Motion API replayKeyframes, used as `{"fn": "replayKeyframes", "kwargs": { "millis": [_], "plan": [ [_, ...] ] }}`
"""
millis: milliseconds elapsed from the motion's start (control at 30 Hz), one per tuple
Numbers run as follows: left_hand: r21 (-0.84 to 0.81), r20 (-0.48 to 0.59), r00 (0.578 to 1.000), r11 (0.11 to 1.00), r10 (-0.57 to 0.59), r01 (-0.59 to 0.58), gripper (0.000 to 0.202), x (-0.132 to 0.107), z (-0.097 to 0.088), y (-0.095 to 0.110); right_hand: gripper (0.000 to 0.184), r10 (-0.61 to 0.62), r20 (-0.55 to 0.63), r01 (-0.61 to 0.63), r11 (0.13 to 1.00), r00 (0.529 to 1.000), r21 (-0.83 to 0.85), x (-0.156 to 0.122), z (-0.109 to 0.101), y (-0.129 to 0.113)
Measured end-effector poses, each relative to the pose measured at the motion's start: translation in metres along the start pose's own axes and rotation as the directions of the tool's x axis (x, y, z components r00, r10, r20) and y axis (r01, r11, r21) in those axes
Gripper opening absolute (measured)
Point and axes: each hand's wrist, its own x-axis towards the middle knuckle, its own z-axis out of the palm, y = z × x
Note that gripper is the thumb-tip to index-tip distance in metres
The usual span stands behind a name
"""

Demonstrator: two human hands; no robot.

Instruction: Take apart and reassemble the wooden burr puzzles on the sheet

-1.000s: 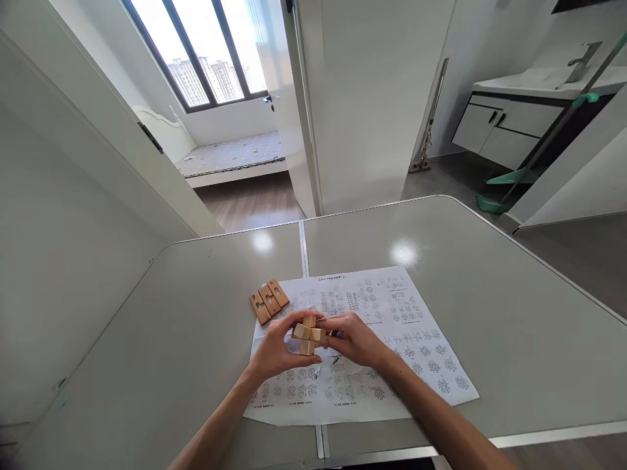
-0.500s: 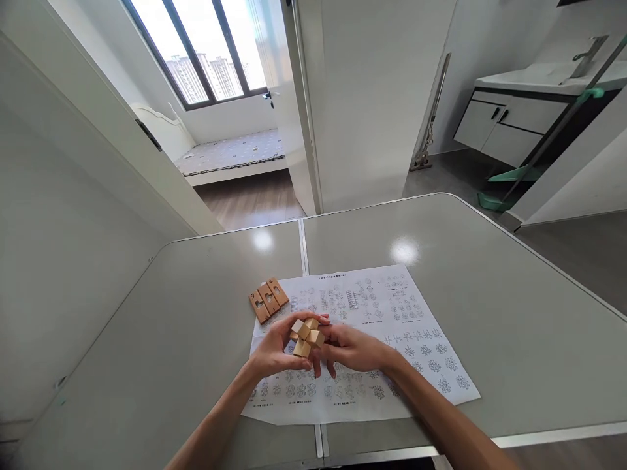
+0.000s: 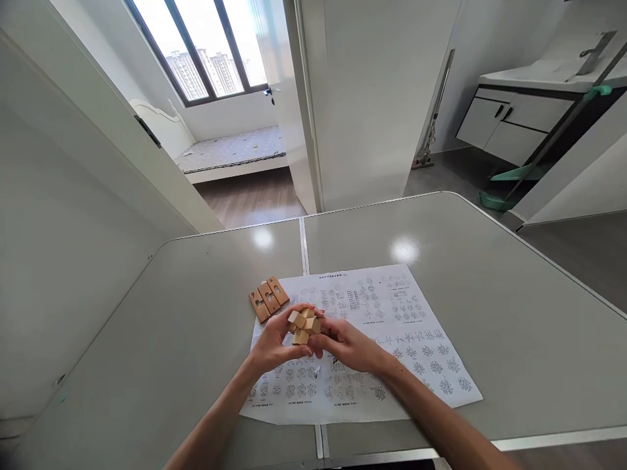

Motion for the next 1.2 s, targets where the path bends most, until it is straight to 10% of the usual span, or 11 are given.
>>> {"fn": "replayKeyframes", "kwargs": {
  "millis": [633,733,967,1200],
  "plan": [
    [-0.049,-0.012,0.984,0.983,0.176,-0.177,0.071,-0.003,0.008,0.003,0.052,0.180,0.165,-0.244,0.760,0.970,0.603,0.003,0.015,-0.001],
    [-0.071,0.027,0.980,0.978,0.199,-0.197,0.073,-0.002,0.006,0.004,0.051,0.153,0.134,-0.200,0.830,0.979,0.521,0.001,0.013,-0.002],
    [-0.077,-0.108,0.994,0.996,0.024,-0.033,0.089,-0.003,0.008,-0.010,0.046,-0.082,-0.343,0.035,0.989,0.936,-0.141,0.001,0.013,-0.003],
    [0.005,-0.226,0.972,0.998,-0.064,0.066,0.074,-0.004,0.010,-0.011,0.039,-0.129,-0.274,0.046,0.955,0.953,-0.291,-0.001,0.019,-0.002]
  ]
}}
